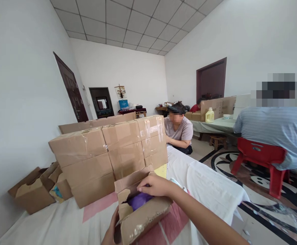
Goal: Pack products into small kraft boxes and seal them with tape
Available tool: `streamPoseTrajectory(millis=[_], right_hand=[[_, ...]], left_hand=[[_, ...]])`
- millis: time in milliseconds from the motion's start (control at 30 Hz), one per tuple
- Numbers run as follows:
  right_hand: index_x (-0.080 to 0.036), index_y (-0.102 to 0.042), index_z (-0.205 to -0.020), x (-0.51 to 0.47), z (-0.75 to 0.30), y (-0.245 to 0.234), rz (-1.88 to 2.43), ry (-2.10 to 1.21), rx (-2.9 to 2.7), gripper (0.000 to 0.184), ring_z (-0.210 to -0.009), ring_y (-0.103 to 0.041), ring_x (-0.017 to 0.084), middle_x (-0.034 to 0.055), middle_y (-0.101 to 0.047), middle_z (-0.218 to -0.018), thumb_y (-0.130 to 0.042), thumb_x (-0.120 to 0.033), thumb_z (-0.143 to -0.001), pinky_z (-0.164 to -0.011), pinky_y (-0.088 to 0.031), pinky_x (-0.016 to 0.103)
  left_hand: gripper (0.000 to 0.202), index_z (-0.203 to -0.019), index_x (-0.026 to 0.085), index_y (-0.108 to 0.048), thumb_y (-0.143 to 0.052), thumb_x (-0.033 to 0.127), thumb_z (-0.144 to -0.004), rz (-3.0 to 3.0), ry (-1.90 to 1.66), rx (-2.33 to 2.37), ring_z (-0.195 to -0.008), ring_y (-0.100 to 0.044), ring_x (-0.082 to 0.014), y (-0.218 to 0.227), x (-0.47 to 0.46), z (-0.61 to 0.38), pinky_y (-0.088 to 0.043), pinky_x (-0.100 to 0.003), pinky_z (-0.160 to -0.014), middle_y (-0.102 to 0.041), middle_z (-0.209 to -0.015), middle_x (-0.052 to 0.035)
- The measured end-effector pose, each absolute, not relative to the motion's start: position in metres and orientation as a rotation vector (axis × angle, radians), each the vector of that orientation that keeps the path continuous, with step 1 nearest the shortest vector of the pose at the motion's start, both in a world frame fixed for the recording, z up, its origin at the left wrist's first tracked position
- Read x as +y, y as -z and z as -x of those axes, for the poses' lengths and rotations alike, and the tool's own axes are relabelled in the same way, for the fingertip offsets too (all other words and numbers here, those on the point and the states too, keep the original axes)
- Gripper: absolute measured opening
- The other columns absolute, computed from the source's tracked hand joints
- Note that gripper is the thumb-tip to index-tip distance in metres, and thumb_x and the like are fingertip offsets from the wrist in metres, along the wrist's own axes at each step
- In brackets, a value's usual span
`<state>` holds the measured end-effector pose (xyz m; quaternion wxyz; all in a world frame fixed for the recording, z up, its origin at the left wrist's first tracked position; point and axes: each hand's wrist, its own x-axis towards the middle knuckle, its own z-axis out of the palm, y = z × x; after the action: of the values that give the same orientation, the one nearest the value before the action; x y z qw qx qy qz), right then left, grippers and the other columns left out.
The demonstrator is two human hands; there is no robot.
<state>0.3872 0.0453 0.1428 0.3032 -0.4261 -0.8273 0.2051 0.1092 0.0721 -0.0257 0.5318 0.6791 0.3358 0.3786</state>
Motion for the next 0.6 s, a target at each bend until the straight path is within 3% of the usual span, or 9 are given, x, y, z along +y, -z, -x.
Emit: streamPoseTrajectory(millis=[167,267,400,533,600], right_hand=[[-0.021,-0.076,-0.090,0.036,-0.413,-0.131,1.140,-0.371,-1.699,0.031,-0.092,-0.070,0.024,0.0071,-0.077,-0.094,-0.053,-0.041,-0.097,-0.090,-0.051,0.035],[-0.021,-0.076,-0.093,0.032,-0.430,-0.096,1.173,-0.549,-1.479,0.039,-0.106,-0.069,0.030,0.0113,-0.077,-0.107,-0.057,-0.055,-0.092,-0.100,-0.049,0.046],[-0.023,-0.076,-0.096,0.025,-0.433,-0.055,1.037,-0.682,-1.399,0.044,-0.138,-0.051,0.030,0.0089,-0.063,-0.142,-0.048,-0.057,-0.098,-0.123,-0.029,0.048],[-0.024,-0.072,-0.101,0.020,-0.424,-0.046,0.988,-0.680,-1.348,0.047,-0.142,-0.045,0.028,0.0084,-0.057,-0.148,-0.039,-0.057,-0.101,-0.126,-0.021,0.049],[-0.023,-0.072,-0.100,0.019,-0.421,-0.046,0.980,-0.684,-1.338,0.049,-0.142,-0.045,0.029,0.0091,-0.056,-0.148,-0.038,-0.059,-0.100,-0.126,-0.020,0.050]], left_hand=[[0.127,-0.158,0.028,-0.016,-0.086,0.063,-0.058,-1.686,-0.992,0.854,-0.142,-0.045,-0.0404,0.025,0.062,-0.115,-0.037,-0.054,-0.119,-0.045,-0.156,-0.0161],[0.128,-0.161,0.029,-0.002,-0.080,0.066,-0.066,-1.742,-1.034,0.897,-0.145,-0.043,-0.0383,0.025,0.056,-0.116,-0.038,-0.052,-0.118,-0.042,-0.158,-0.0159],[0.122,-0.162,0.028,-0.003,-0.078,0.062,-0.072,-1.883,-0.960,0.958,-0.147,-0.038,-0.0386,0.021,0.055,-0.112,-0.040,-0.050,-0.116,-0.035,-0.163,-0.0158],[0.120,-0.161,0.029,0.003,-0.078,0.055,-0.076,-1.924,-0.915,0.998,-0.150,-0.033,-0.0368,0.010,0.053,-0.113,-0.034,-0.051,-0.120,-0.026,-0.167,-0.0163],[0.111,-0.161,0.031,-0.003,-0.076,0.051,-0.080,-1.916,-1.011,0.991,-0.154,-0.025,-0.0342,0.005,0.051,-0.117,-0.028,-0.051,-0.124,-0.021,-0.169,-0.0137]])
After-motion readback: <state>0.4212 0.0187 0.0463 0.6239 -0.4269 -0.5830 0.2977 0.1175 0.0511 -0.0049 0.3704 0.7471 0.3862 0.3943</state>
